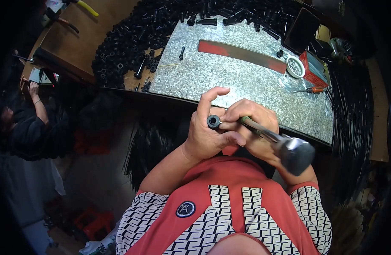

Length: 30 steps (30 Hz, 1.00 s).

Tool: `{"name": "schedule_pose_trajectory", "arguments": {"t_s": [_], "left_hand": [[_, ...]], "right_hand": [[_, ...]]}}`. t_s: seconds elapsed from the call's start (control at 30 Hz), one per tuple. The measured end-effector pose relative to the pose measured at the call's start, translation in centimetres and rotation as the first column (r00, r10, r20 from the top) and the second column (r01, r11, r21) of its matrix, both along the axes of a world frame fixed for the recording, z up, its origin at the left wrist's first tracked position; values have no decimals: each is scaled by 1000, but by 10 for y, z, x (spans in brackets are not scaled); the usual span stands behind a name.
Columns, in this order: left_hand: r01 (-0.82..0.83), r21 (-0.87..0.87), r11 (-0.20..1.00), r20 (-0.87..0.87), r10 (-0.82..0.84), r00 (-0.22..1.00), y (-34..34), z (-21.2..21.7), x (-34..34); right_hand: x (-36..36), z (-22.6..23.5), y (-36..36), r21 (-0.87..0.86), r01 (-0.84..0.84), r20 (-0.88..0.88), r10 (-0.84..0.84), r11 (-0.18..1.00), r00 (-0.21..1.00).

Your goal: Assembling wire spokes into a central plastic hub to create a circular industrial component.

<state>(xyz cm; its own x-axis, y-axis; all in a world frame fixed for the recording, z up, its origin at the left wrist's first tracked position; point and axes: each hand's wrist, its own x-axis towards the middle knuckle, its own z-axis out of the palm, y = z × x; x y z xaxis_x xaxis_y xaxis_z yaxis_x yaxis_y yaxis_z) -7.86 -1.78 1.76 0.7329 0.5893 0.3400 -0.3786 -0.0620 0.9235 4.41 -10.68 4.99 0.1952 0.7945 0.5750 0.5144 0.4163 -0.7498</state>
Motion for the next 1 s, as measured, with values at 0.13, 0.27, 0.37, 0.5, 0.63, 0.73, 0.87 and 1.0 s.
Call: {"name": "schedule_pose_trajectory", "arguments": {"t_s": [0.13,0.27,0.37,0.5,0.63,0.73,0.87,1.0], "left_hand": [[10,12,1000,-173,-8,985,4,12,-7],[15,-80,997,-28,-17,999,13,-3,-10],[-11,-185,983,61,22,998,20,-4,-15],[-81,-195,977,32,89,996,27,-3,-19],[-61,-199,978,7,64,998,32,-1,-21],[-57,-57,997,-4,57,998,28,-6,-12],[-55,68,996,-68,59,996,24,-2,-7],[-86,91,992,-114,96,989,22,-3,-5]], "right_hand": [[1,-1,8,-1,34,105,-34,999,994],[0,20,0,-295,17,26,-10,955,1000],[12,25,-15,-500,11,52,17,866,999],[34,17,-38,-327,90,420,59,941,905],[32,33,-62,-427,291,650,67,856,757],[26,34,-62,-348,320,704,20,881,710],[25,30,-65,-295,358,725,-37,886,688],[28,30,-65,-189,420,803,-107,887,586]]}}
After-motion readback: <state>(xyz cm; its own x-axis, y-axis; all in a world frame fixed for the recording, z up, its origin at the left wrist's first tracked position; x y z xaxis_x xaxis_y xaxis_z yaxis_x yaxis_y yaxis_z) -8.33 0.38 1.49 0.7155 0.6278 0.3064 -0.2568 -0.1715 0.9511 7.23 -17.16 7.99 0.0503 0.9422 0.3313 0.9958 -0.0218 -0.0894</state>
